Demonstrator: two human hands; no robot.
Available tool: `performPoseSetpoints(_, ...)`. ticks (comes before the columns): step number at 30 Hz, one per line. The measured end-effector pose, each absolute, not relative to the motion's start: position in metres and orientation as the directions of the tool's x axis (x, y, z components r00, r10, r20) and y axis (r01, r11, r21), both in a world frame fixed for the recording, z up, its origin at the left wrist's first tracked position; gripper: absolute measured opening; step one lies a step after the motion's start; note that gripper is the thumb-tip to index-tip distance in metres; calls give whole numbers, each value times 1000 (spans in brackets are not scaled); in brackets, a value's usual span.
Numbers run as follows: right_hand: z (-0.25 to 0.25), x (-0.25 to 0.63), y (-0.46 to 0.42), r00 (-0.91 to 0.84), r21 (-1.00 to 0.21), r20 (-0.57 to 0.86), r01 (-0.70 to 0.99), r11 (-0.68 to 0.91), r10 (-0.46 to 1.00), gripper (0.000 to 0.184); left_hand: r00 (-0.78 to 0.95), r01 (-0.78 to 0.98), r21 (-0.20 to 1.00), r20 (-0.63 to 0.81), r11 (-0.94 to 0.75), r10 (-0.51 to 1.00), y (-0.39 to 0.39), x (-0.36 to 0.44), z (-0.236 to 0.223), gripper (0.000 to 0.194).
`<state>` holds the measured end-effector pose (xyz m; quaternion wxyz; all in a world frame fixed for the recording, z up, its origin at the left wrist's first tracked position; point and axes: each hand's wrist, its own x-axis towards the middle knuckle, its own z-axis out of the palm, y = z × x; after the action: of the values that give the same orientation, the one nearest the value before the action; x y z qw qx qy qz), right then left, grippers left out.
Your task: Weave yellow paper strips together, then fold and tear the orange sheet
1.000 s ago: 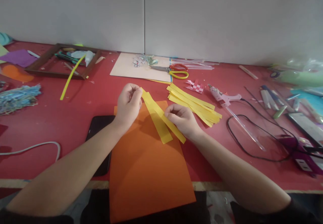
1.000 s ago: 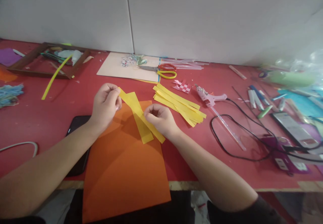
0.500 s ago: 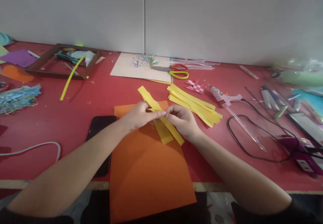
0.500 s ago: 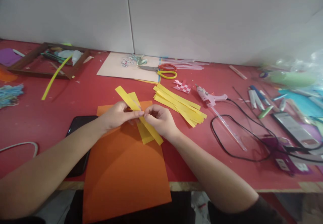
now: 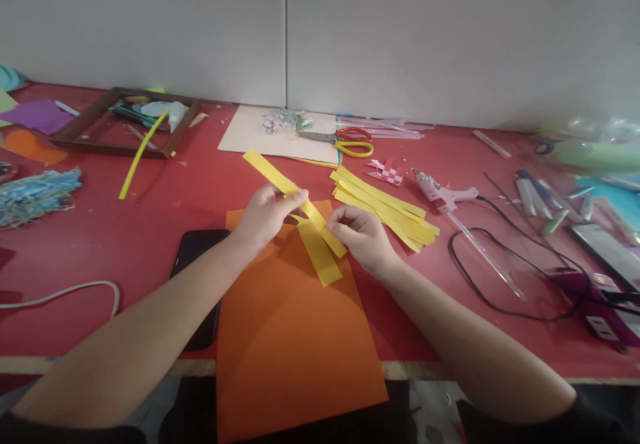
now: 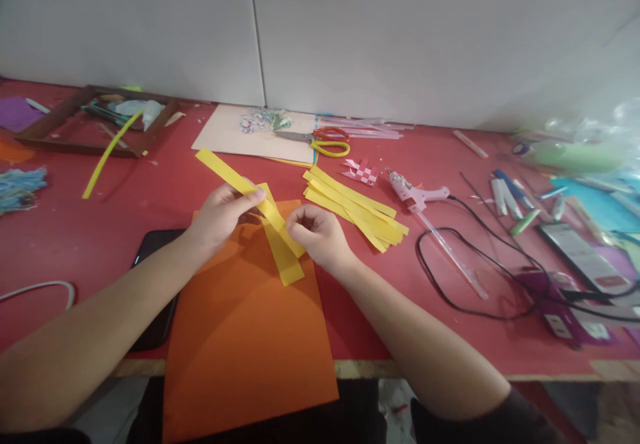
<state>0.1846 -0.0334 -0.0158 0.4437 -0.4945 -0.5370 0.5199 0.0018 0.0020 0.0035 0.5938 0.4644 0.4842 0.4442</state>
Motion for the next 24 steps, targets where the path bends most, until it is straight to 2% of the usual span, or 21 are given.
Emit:
performPoseSetpoints(3,-17,185,-33,-103,-997,-40,68,-33,994,6,70,-90,990,-103,109,992,1,2,5,34)
performPoseSetpoints(6,-17,185,-33,-90,-997,-52,70,-46,995,6,76,-84,995,-45,51,996,0,2,5,36)
performPoseSetpoints(9,-18,185,-33,-73,-995,-64,86,-58,995,7,218,-66,995,-63,79,974,-1,0,2,40)
performPoseSetpoints(11,-19,185,-34,-70,-994,-66,87,-60,995,7,336,-11,990,-128,140,933,0,0,1,41)
performPoseSetpoints(13,-20,185,-34,-73,-995,-62,84,-56,995,7,377,56,983,-182,174,908,-1,0,1,36)
performPoseSetpoints(18,-19,184,-34,-92,-997,-49,68,-43,995,7,355,42,992,-130,123,926,-3,2,3,30)
performPoseSetpoints(24,-17,184,-34,-78,-997,-79,-2,-79,994,2,183,-55,987,-140,152,973,2,1,2,41)
